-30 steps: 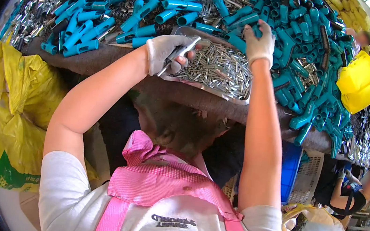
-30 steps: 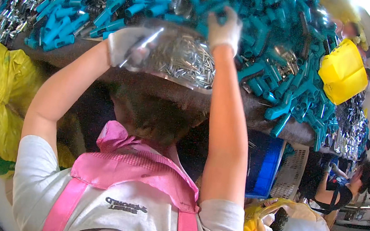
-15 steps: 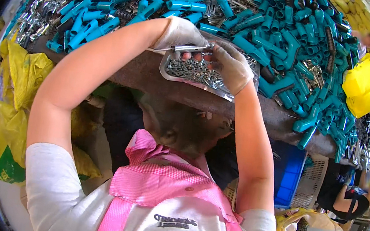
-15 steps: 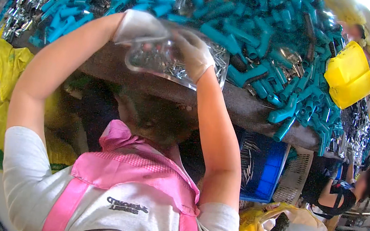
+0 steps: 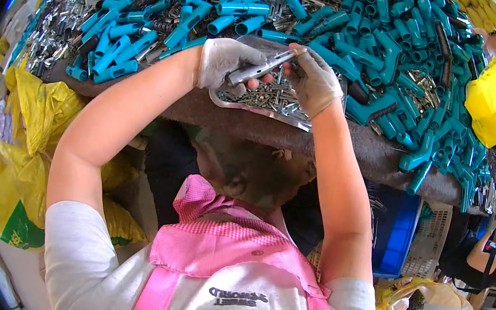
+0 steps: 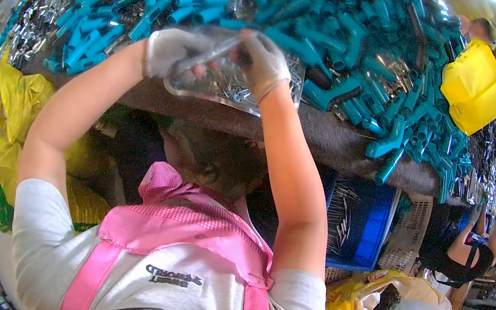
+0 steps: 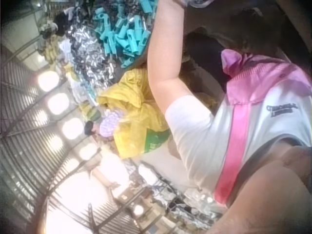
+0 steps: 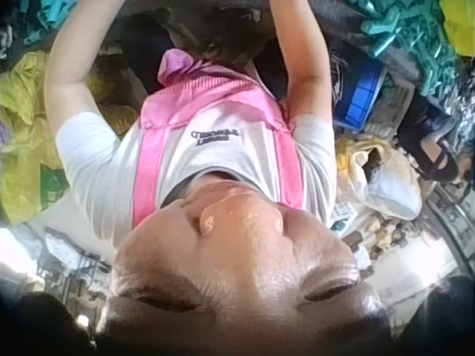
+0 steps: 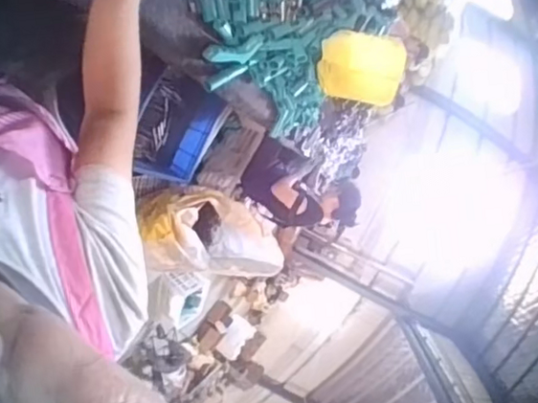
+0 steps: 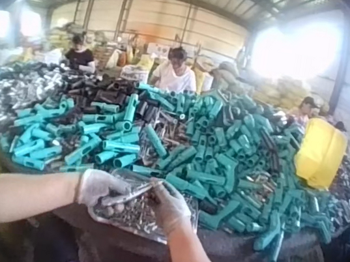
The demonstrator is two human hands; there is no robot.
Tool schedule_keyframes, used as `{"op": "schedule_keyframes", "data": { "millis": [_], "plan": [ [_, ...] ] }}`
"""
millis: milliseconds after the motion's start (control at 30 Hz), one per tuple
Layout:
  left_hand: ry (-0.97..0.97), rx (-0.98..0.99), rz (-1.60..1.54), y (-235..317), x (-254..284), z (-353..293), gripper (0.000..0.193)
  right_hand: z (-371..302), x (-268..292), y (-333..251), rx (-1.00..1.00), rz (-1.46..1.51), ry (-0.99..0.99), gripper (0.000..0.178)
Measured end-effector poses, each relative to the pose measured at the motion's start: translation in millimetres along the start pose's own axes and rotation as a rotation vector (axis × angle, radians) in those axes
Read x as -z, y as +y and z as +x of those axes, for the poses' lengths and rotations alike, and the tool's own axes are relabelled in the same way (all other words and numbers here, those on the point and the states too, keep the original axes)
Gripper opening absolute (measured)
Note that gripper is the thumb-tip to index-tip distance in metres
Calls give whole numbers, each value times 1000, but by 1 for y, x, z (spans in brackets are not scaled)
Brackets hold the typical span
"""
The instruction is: Assemble metal tubes and teal plastic handles into finished components at a factory workbench.
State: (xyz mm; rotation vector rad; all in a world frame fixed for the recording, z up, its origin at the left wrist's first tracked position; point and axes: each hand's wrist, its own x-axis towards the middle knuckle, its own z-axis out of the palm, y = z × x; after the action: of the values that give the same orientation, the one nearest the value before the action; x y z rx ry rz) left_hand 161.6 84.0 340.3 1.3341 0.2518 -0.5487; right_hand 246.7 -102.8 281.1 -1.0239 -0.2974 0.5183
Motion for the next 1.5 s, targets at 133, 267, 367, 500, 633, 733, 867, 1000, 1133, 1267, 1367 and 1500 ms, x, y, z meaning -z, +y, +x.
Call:
{"op": "schedule_keyframes", "data": {
  "millis": [133, 267, 367, 500, 633, 733, 867, 1000, 1133, 1267, 1367, 1500],
  "plan": [
    [4, 19, -68, -9, 1, 0, 28, 0, 1, -1, -8, -18, -23, 26],
    [45, -84, 150, -7, 7, -5, 30, -2, -5, -6, -69, 56, -55, 27],
    [59, -87, 127, -6, 11, -11, 32, -5, -14, -8, -76, -26, 7, 28],
    [-21, -71, 0, -12, 15, -19, 42, -7, -18, -3, -81, -14, 15, 27],
    [-64, -48, -224, -25, 21, -27, 44, 3, -9, 1, -72, -102, 104, 27],
    [-98, -2, -344, -34, 29, -35, 33, 19, -1, -6, -82, -175, 122, 27],
    [13, 28, -486, -50, 38, -44, 18, 30, -1, -18, -23, -663, 174, 29],
    [26, 11, -596, -61, 42, -46, 17, 11, -17, -4, 582, -1439, 445, 31],
    [-8, -33, -508, -60, 33, -45, 18, -16, -41, 25, 337, -1068, -9, 28],
    [102, -103, -190, -60, 16, -47, 19, -38, -59, 33, 206, -1002, -32, 26],
    [186, -146, -229, -68, 7, -51, 23, -54, -74, 35, 310, -1038, -122, 26],
    [453, -272, -552, -70, 2, -49, 27, -80, -94, 48, 542, -1045, -26, 42]
  ]
}}
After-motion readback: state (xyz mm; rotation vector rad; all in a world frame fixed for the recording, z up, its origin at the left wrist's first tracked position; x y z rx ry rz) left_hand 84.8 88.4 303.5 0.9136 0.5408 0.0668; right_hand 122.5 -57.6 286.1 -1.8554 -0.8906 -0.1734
